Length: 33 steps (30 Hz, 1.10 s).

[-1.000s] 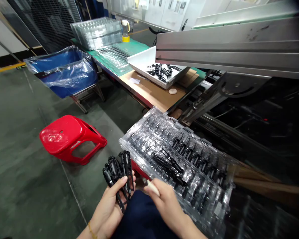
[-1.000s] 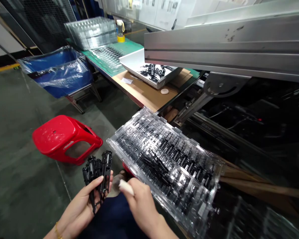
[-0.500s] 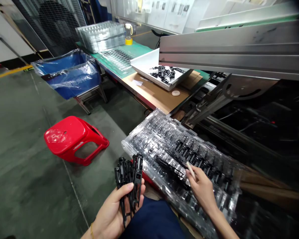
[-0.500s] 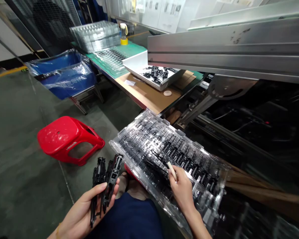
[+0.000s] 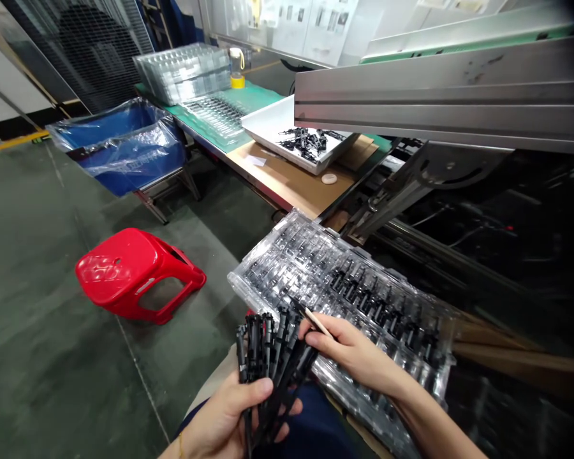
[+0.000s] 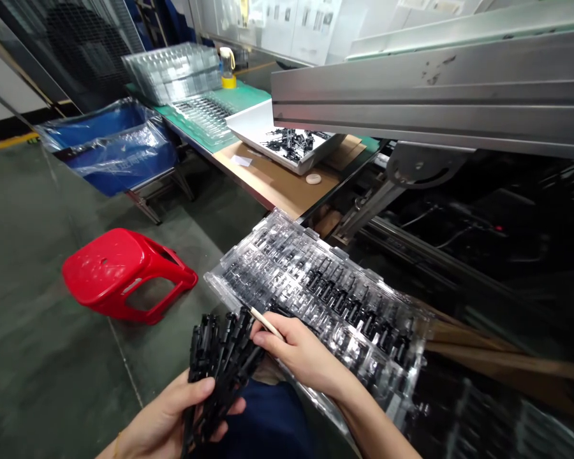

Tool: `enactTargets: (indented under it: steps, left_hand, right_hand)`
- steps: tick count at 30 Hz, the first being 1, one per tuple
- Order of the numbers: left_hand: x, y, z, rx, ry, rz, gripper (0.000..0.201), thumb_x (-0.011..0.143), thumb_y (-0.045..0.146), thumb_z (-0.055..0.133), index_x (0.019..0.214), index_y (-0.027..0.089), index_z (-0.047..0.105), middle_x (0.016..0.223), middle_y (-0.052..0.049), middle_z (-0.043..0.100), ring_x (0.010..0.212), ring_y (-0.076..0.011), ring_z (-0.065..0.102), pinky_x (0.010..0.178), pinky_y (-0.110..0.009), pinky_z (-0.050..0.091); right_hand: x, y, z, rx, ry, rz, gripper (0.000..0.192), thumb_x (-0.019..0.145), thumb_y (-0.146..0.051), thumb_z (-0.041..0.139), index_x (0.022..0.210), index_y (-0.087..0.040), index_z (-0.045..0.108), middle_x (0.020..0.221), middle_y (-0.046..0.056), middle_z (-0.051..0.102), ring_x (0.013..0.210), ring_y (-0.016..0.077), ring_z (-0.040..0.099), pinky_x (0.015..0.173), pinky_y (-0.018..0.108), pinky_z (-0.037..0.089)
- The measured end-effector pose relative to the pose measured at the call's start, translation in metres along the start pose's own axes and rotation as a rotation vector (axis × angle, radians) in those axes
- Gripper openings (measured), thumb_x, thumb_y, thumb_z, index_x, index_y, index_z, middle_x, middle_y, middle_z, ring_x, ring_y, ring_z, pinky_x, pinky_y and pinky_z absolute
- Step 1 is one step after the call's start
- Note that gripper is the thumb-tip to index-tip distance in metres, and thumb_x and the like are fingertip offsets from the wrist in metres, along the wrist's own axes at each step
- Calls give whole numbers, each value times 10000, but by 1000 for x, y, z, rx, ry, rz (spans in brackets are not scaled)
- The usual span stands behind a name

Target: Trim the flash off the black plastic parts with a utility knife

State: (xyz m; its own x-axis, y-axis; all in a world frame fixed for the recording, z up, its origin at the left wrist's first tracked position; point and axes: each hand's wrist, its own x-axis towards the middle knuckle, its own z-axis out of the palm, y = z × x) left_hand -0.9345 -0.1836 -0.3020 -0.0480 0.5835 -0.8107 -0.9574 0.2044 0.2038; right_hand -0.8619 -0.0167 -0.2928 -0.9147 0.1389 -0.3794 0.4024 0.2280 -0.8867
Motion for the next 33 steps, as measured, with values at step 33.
enactTargets:
  steps: [33]
  left_hand:
    - [-9, 6, 10, -14, 239, 181, 179, 661, 87, 508, 836, 54, 496, 650, -108, 600, 536, -130, 536, 477, -213, 433]
  right_hand:
    - [-51, -12, 8, -855, 9, -123, 210, 772, -288, 344, 863, -239, 527, 617, -7, 530, 515, 89, 503, 481, 187, 364]
